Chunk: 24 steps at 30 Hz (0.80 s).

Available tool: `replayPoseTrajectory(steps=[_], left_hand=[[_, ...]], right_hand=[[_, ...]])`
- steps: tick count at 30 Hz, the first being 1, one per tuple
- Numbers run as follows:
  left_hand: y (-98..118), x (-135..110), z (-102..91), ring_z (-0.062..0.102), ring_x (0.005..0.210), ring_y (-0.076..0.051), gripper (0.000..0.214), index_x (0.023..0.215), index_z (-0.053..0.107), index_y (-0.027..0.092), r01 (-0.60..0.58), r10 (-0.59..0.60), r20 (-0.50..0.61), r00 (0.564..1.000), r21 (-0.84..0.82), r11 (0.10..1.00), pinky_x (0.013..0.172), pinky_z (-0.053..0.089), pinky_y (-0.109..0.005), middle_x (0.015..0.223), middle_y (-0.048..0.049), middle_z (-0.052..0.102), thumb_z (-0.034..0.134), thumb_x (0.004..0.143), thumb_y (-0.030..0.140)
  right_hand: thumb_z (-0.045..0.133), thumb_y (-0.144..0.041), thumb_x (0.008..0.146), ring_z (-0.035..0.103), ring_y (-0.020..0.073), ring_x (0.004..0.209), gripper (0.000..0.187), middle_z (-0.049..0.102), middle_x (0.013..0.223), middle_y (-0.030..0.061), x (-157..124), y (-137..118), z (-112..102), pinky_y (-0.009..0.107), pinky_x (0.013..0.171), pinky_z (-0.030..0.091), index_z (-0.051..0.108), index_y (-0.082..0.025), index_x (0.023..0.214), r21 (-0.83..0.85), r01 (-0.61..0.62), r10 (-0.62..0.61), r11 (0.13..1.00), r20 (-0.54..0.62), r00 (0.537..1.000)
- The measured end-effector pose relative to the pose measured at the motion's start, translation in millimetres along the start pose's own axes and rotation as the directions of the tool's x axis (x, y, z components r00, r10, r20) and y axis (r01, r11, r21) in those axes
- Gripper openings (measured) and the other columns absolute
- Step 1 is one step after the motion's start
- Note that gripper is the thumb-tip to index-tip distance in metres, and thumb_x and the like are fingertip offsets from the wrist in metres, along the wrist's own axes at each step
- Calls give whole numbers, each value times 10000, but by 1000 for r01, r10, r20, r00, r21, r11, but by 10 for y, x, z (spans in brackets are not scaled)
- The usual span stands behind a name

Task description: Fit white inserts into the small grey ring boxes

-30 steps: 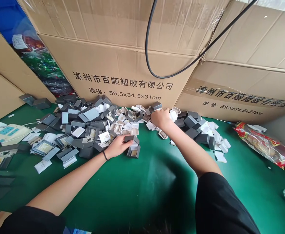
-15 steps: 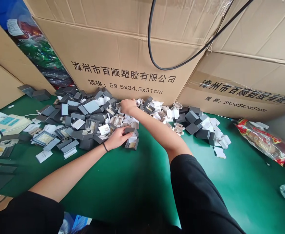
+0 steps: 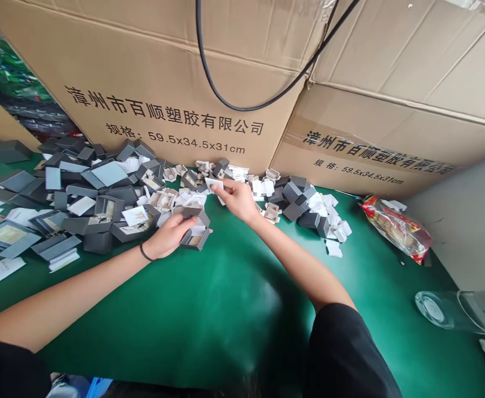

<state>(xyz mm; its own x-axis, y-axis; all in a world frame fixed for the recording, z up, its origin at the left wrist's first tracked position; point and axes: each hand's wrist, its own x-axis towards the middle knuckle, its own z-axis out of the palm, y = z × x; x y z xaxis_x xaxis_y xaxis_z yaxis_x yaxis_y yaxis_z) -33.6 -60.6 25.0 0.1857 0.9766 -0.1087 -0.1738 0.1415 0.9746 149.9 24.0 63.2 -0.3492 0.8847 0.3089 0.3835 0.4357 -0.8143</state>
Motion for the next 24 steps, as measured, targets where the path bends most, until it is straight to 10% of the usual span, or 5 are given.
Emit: replayPoseTrajectory(steps=[4,8,24], left_hand=[[-60,166,175,623,936,-226,409,1063,586,148,144,-137,85,987,-73,987,791,490,-353,1026,-86,659,708,702,297],[-86,356,224,612,963,-213,485,1125,547,153,94,-94,100,991,0,996,812,481,-335,1046,-82,648,708,668,158],[-39,425,35,629,1043,-274,440,1339,430,203,373,-270,323,907,-320,871,778,544,-404,1121,-121,660,456,899,220]], right_hand=[[523,-488,828,519,122,587,429,649,742,19,-271,280,-16,246,558,434,620,-181,1111,144,-82,83,986,3,997],[536,-438,826,588,146,752,516,626,1107,55,-417,475,-50,285,660,512,498,-226,1294,108,-65,69,992,-36,997],[458,-298,894,592,164,739,314,617,1006,77,-608,583,-9,326,668,537,526,-233,1194,-117,95,-121,989,-241,963]])
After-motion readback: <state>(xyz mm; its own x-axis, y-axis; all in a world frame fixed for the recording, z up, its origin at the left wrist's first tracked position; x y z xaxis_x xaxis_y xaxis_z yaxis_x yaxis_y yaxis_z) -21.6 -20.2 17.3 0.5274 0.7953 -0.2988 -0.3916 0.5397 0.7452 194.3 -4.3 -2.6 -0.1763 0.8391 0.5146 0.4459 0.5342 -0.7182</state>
